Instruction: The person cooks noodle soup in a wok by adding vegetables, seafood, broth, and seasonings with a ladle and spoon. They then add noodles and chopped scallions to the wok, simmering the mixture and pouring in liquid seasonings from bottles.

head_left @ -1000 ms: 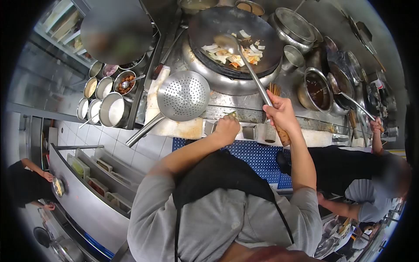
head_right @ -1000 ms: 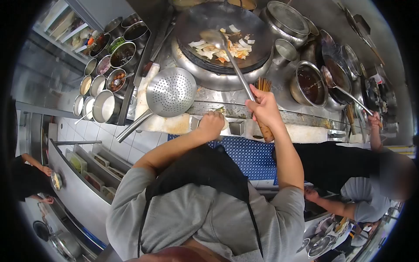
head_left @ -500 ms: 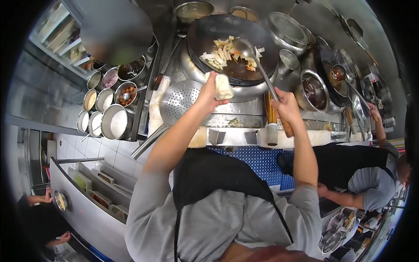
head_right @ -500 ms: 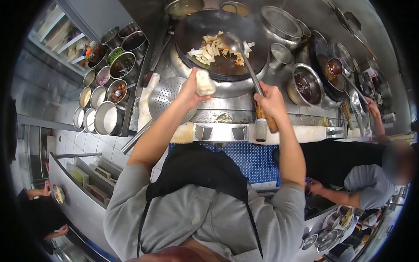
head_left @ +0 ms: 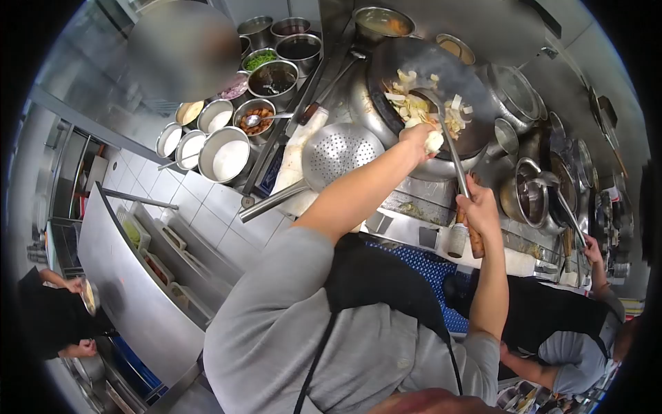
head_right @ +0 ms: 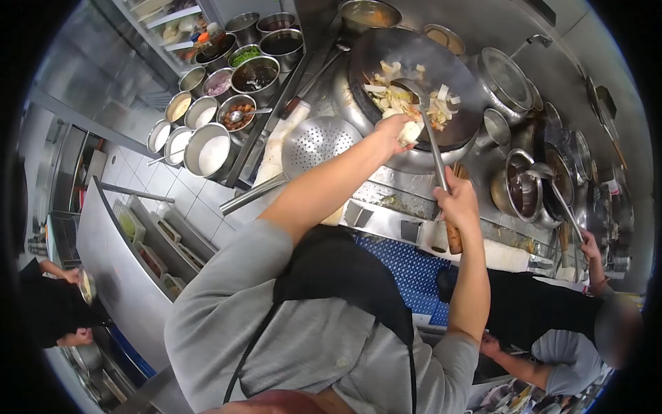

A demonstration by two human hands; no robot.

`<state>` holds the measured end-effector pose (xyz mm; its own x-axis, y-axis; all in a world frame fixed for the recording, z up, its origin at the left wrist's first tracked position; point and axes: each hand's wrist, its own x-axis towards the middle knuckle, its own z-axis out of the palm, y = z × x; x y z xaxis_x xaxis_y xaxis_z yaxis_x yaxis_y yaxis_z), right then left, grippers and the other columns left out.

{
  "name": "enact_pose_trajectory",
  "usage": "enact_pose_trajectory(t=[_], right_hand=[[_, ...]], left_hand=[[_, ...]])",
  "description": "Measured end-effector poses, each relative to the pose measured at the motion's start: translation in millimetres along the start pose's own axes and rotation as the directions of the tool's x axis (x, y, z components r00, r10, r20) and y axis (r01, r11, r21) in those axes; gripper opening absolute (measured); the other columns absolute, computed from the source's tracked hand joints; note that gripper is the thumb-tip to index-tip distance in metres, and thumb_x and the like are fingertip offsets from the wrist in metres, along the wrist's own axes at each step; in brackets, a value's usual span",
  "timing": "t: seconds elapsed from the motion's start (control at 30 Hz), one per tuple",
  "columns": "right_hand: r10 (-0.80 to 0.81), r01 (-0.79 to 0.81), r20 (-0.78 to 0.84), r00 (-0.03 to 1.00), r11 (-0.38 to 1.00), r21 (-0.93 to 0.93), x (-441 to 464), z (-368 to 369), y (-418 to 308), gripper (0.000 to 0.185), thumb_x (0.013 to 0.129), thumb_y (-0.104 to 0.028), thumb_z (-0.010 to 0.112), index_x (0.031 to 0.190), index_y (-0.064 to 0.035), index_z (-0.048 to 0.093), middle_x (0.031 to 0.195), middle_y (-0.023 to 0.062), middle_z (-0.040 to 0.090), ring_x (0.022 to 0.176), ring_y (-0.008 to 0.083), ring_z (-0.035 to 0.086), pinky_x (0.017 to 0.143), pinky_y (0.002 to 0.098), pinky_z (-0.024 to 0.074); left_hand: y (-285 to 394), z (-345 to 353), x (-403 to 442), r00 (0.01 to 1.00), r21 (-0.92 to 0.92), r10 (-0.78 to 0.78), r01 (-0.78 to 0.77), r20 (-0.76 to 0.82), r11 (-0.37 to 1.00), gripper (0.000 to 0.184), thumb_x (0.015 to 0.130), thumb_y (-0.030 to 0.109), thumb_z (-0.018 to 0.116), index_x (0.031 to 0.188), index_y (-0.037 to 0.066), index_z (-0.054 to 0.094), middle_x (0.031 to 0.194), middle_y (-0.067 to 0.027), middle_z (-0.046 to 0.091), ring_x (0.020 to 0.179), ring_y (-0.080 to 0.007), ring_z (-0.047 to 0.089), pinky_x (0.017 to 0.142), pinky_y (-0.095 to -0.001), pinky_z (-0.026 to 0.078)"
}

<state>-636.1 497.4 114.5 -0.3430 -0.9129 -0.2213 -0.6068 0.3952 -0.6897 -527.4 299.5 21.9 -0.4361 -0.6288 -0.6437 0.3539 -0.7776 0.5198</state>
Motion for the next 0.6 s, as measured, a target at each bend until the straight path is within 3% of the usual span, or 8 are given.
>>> enact_pose_trajectory(t=[0.1,0.17,0.27,0.37,0.4,0.47,0.5,0.6], right_hand=[[-0.143,0.12,-0.149,0.979,0.981,-0.15,7,1,38,0.056,0.083,-0.009,0.065,0.136,0.0057,0.053,0.067,0.0172,0.063,0.049,0.0166,0.061,0.052,0.0356,0.0489],[-0.243,0.186,-0.181,0.953,0.94,-0.286,-10,-6,25,0.056,0.083,-0.01,0.065,0.136,0.0054,0.053,0.07,0.0154,0.065,0.052,0.0149,0.061,0.05,0.0335,0.0482],[-0.012,0.011,-0.141,0.99,1.0,-0.006,-54,-17,-9,0.055,0.084,-0.007,0.064,0.137,0.0041,0.053,0.068,0.0094,0.063,0.051,0.0131,0.058,0.046,0.0312,0.046],[-0.01,0.013,-0.029,1.0,0.991,0.132,-80,-24,-36,0.056,0.086,-0.006,0.065,0.14,0.0015,0.052,0.065,0.003,0.059,0.047,0.0094,0.052,0.042,0.0272,0.0418],[0.059,-0.066,0.042,0.997,0.979,0.191,-102,-30,-41,0.057,0.086,-0.006,0.066,0.141,0.0008,0.051,0.064,0.0021,0.058,0.045,0.0087,0.05,0.041,0.0264,0.0407],[0.118,-0.169,0.185,0.976,0.942,0.289,-119,-54,-60,0.059,0.087,-0.007,0.067,0.143,-0.0006,0.05,0.062,0.0003,0.055,0.043,0.0072,0.048,0.039,0.0248,0.0386],[0.104,-0.162,0.212,0.972,0.946,0.28,-119,-65,-60,0.059,0.087,-0.008,0.068,0.143,-0.0011,0.05,0.063,0.0002,0.055,0.043,0.0067,0.048,0.039,0.0241,0.0383],[0.128,-0.184,0.26,0.957,0.961,0.204,-122,-80,-59,0.057,0.087,-0.01,0.067,0.141,-0.001,0.052,0.063,-0.0002,0.055,0.042,0.0066,0.048,0.038,0.0228,0.0377]], left_hand=[[-10,-1,-14,0.985,0.018,0.097,-0.096,-0.144,0.995,0.022,0.088,0.026,0.069,0.102,0.01,0.066,0.089,-0.007,0.069,0.07,-0.0217,0.065,0.047,-0.0344,0.046],[-15,6,-49,0.979,-0.099,0.122,-0.139,-0.162,0.985,0.025,0.089,0.022,0.066,0.11,0.008,0.064,0.095,-0.0098,0.069,0.069,-0.0227,0.065,0.043,-0.0353,0.043],[-6,18,-131,0.992,-0.07,0.057,-0.065,-0.115,0.995,0.027,0.092,0.02,0.06,0.117,0.012,0.06,0.096,-0.0091,0.068,0.071,-0.0227,0.065,0.042,-0.036,0.043],[-10,-6,-47,0.999,-0.089,0.034,-0.035,-0.022,0.995,0.022,0.093,0.029,0.059,0.11,0.014,0.059,0.086,-0.0048,0.067,0.071,-0.0195,0.064,0.045,-0.033,0.047],[-13,-13,-31,0.992,-0.121,0.104,-0.111,-0.065,0.986,0.022,0.093,0.03,0.059,0.108,0.013,0.059,0.086,-0.0046,0.066,0.072,-0.0184,0.063,0.048,-0.0319,0.048],[-18,-13,-79,0.996,-0.042,0.086,-0.085,0.031,0.996,0.017,0.098,0.029,0.05,0.108,0.017,0.056,0.088,-0.0011,0.066,0.076,-0.017,0.062,0.051,-0.033,0.045],[-15,-16,-116,0.998,-0.031,0.053,-0.051,0.043,0.998,0.015,0.095,0.024,0.056,0.106,0.014,0.059,0.086,-0.0048,0.068,0.07,-0.0166,0.064,0.044,-0.0338,0.044],[-1,-9,-137,0.998,-0.029,-0.032,0.033,0.05,0.999,0.017,0.096,0.027,0.052,0.102,0.013,0.058,0.084,-0.004,0.066,0.071,-0.0172,0.064,0.045,-0.0336,0.045]])
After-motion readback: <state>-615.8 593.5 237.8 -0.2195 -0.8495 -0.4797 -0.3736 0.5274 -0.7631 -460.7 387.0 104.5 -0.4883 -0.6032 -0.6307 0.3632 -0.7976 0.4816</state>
